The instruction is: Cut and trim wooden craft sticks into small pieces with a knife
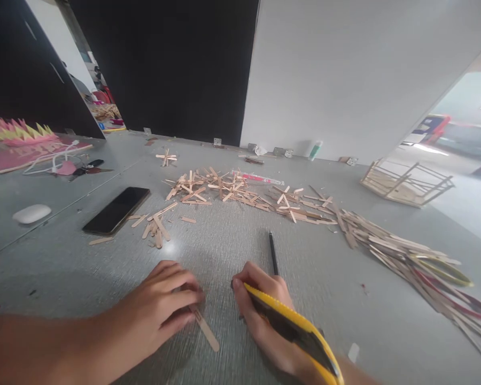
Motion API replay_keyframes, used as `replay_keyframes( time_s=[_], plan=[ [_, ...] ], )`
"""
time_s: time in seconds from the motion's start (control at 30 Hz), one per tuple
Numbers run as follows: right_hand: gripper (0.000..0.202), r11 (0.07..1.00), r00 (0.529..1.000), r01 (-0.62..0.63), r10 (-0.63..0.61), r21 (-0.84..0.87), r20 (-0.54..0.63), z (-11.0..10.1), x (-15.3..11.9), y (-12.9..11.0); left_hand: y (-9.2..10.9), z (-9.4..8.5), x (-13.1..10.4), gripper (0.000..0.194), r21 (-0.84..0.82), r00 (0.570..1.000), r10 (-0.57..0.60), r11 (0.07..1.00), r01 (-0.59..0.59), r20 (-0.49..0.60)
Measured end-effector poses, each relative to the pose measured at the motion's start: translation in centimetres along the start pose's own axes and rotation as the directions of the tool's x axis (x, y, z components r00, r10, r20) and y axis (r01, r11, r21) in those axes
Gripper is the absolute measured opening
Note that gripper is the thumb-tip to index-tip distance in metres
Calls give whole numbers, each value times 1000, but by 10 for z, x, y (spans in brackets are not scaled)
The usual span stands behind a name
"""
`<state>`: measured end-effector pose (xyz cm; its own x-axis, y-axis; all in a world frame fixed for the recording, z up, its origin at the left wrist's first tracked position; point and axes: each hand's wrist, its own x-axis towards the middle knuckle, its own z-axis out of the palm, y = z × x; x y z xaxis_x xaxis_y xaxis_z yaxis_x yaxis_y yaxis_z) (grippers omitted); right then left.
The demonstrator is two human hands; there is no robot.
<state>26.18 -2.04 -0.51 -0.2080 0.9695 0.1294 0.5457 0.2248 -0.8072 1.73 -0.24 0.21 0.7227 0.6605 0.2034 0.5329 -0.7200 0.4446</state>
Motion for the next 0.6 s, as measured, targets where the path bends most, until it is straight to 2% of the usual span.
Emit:
replay_keyframes(
  time_s=[0.1,0.17,0.23,0.3,0.37,0.43,0.6],
  plan=[
    [39,1000,1000,12,-12,-9,17,1,-1,1,-5,-6,3,18,-119,994,-94,988,101,57],
    [39,1000,1000,15,-15,-24,18,1,-1,2,-5,-13,4,16,-225,974,-203,949,222,105],
    [39,999,1000,14,-13,-35,17,0,-1,3,-2,-23,4,13,-379,925,-332,844,379,186],
    [38,999,1000,18,-18,-28,19,0,-2,4,3,-35,3,19,-538,891,-390,711,453,233],
    [38,1000,1000,14,-13,-25,27,0,-2,4,10,-45,2,22,-628,896,-400,651,426,192],
    [37,999,999,13,-12,-36,39,0,-2,3,16,-53,0,21,-655,905,-406,651,383,127],
    [33,997,999,42,-41,-68,23,-2,-1,-1,26,-62,-1,13,-601,934,-336,774,199,-125]
  ],
)
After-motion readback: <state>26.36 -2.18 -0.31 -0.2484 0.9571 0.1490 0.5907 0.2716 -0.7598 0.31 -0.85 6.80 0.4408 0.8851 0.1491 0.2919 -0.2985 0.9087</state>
